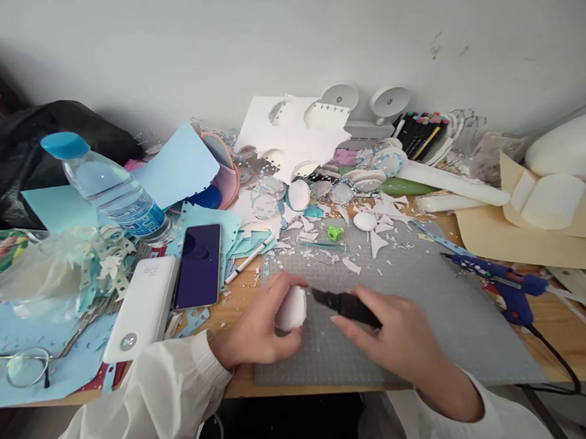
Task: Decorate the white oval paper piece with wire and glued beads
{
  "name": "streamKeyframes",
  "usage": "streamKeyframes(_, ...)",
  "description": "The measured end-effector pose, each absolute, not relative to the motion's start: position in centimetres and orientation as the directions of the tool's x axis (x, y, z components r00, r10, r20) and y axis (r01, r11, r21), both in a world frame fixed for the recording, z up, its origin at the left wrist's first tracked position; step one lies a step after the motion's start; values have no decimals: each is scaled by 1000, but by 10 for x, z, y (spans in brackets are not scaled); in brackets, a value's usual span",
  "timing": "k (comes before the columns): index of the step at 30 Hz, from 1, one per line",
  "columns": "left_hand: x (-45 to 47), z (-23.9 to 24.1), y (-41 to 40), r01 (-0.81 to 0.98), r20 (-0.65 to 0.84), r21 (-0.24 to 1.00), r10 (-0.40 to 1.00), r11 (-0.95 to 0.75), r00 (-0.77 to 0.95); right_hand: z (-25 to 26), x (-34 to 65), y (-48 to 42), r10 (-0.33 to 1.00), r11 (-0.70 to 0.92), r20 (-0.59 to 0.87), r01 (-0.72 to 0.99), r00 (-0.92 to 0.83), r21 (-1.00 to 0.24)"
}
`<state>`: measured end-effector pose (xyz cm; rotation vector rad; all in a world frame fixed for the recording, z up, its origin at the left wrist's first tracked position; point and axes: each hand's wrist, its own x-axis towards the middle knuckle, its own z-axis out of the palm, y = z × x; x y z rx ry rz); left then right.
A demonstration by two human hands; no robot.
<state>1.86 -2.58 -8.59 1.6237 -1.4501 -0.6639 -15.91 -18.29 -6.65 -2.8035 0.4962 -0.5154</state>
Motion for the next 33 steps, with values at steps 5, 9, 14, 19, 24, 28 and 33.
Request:
streamKeyframes(5,17,-85,-28,-551,109,833,-963,-45,245,-63,-157,-161,-164,-969,250,-107,954,-224)
streamKeyframes(9,17,-85,-30,-582,155,813,-949,-36,275,-62,-153,-158,-132,-980,202,-97,970,-174)
streamKeyframes(14,17,-86,-30,-605,167,795,-944,-41,283,-63,-152,-158,-113,-985,198,-84,974,-150)
streamKeyframes(19,17,-86,-30,-601,167,798,-940,-49,297,-63,-153,-159,-129,-983,207,-98,970,-153)
streamKeyframes(24,16,-85,-31,-601,193,799,-935,-27,299,-63,-157,-165,-143,-976,201,-105,969,-189)
streamKeyframes(28,16,-86,-30,-608,183,794,-944,-23,274,-63,-158,-162,-135,-979,212,-98,968,-180)
streamKeyframes(33,15,-88,-29,-616,172,787,-944,-39,280,-63,-155,-154,-142,-979,224,-104,964,-174)
